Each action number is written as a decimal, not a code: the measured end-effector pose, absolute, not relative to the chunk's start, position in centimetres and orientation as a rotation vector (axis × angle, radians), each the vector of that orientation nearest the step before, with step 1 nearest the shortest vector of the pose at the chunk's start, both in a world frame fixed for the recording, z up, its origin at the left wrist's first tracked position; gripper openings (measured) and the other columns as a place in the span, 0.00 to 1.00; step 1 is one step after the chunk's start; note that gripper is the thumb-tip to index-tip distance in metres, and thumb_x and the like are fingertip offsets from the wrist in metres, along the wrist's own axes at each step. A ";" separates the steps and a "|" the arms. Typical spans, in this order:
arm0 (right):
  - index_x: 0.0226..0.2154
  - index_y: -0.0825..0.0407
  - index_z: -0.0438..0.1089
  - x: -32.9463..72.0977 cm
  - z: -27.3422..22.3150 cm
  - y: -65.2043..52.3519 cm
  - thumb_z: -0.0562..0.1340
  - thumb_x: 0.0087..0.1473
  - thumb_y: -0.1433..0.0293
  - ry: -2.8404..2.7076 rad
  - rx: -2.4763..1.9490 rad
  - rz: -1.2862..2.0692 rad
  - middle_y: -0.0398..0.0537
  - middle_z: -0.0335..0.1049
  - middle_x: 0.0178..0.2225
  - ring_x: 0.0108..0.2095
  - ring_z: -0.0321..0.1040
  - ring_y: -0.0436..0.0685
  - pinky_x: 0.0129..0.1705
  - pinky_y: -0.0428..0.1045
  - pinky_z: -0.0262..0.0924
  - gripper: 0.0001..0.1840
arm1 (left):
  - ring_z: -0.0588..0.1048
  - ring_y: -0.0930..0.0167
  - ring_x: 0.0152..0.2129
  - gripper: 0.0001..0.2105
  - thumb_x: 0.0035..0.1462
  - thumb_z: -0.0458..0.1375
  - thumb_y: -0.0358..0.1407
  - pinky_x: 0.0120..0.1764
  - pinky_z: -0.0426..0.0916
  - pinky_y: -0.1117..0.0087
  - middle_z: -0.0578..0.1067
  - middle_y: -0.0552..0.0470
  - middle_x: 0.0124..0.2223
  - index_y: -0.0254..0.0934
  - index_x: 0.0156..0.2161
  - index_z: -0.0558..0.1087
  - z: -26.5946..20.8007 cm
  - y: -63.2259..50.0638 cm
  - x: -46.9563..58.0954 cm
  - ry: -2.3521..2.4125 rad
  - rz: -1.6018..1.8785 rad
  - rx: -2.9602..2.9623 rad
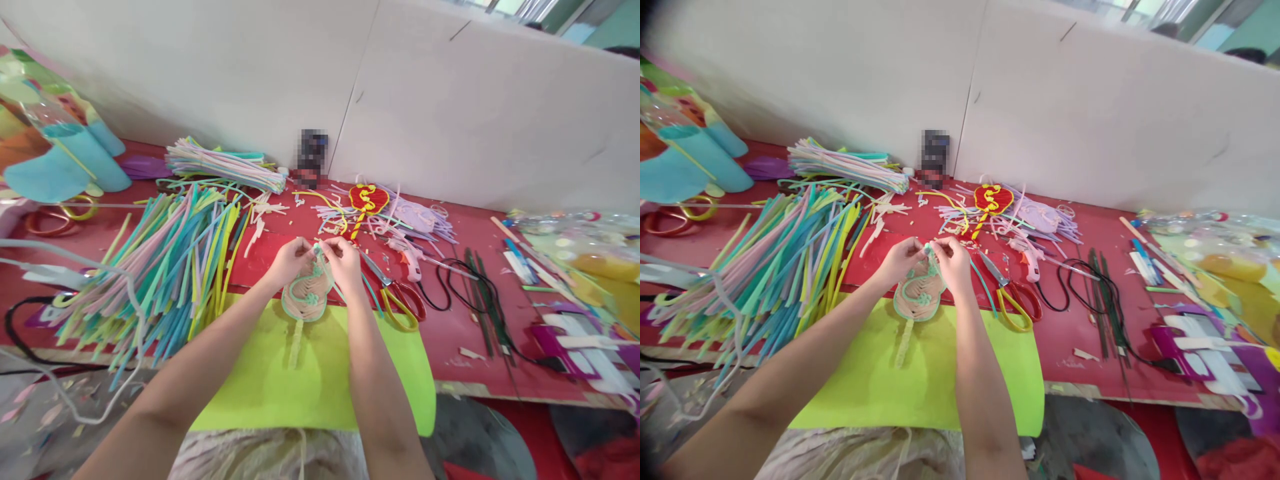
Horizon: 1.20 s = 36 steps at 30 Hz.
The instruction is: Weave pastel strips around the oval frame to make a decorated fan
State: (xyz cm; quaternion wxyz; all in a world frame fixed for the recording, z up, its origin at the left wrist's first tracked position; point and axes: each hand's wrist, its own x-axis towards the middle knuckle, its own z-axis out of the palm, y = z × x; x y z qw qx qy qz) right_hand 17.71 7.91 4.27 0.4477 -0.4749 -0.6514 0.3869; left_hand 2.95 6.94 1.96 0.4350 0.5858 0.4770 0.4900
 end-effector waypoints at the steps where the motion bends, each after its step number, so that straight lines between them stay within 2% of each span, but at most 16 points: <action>1: 0.30 0.51 0.64 17.5 4.3 7.8 0.56 0.51 0.53 -1.590 -1.176 0.941 0.44 0.65 0.25 0.25 0.62 0.51 0.31 0.47 0.59 0.17 | 0.67 0.77 0.24 0.12 0.51 0.55 0.43 0.31 0.63 0.74 0.69 0.54 0.26 0.34 0.28 0.64 2.0 6.9 3.1 1.168 1.239 1.418; 6: 0.31 0.52 0.62 16.4 4.1 7.5 0.54 0.52 0.54 -1.521 -1.176 0.826 0.48 0.68 0.30 0.31 0.65 0.52 0.35 0.48 0.60 0.17 | 0.69 0.76 0.24 0.14 0.50 0.56 0.45 0.31 0.64 0.74 0.70 0.54 0.27 0.34 0.29 0.63 1.7 6.8 4.0 1.115 1.292 1.254; 15: 0.31 0.52 0.65 17.2 3.9 8.0 0.57 0.49 0.54 -1.595 -1.185 0.970 0.48 0.69 0.30 0.30 0.66 0.53 0.34 0.48 0.60 0.17 | 0.67 0.75 0.28 0.09 0.55 0.51 0.40 0.34 0.62 0.73 0.68 0.54 0.30 0.35 0.32 0.65 1.7 7.3 2.6 1.100 1.141 1.609; 20: 0.32 0.52 0.66 17.4 4.2 8.0 0.53 0.52 0.53 -1.566 -1.165 1.024 0.47 0.69 0.30 0.32 0.66 0.54 0.35 0.48 0.61 0.19 | 0.65 0.76 0.27 0.09 0.55 0.50 0.40 0.34 0.61 0.74 0.67 0.55 0.29 0.35 0.31 0.65 2.3 7.1 2.4 1.122 1.181 1.637; 25: 0.31 0.51 0.64 17.1 4.3 7.6 0.56 0.51 0.54 -1.607 -1.185 0.917 0.47 0.69 0.31 0.34 0.66 0.53 0.38 0.48 0.60 0.17 | 0.65 0.76 0.27 0.09 0.56 0.50 0.40 0.34 0.61 0.74 0.67 0.54 0.29 0.35 0.32 0.65 2.2 7.0 2.6 1.106 1.237 1.594; 31: 0.31 0.50 0.62 16.6 4.0 7.5 0.54 0.53 0.56 -1.676 -1.149 0.880 0.45 0.67 0.31 0.32 0.65 0.52 0.36 0.47 0.59 0.15 | 0.65 0.76 0.26 0.08 0.54 0.52 0.38 0.33 0.61 0.75 0.67 0.55 0.28 0.35 0.30 0.64 1.7 7.0 3.2 1.212 1.297 1.554; 36: 0.29 0.50 0.61 17.1 3.9 7.8 0.53 0.54 0.56 -1.705 -1.142 0.856 0.44 0.65 0.29 0.31 0.64 0.51 0.35 0.46 0.58 0.15 | 0.65 0.76 0.26 0.10 0.57 0.47 0.39 0.32 0.60 0.75 0.67 0.55 0.28 0.35 0.30 0.64 1.5 7.0 3.3 1.248 1.241 1.623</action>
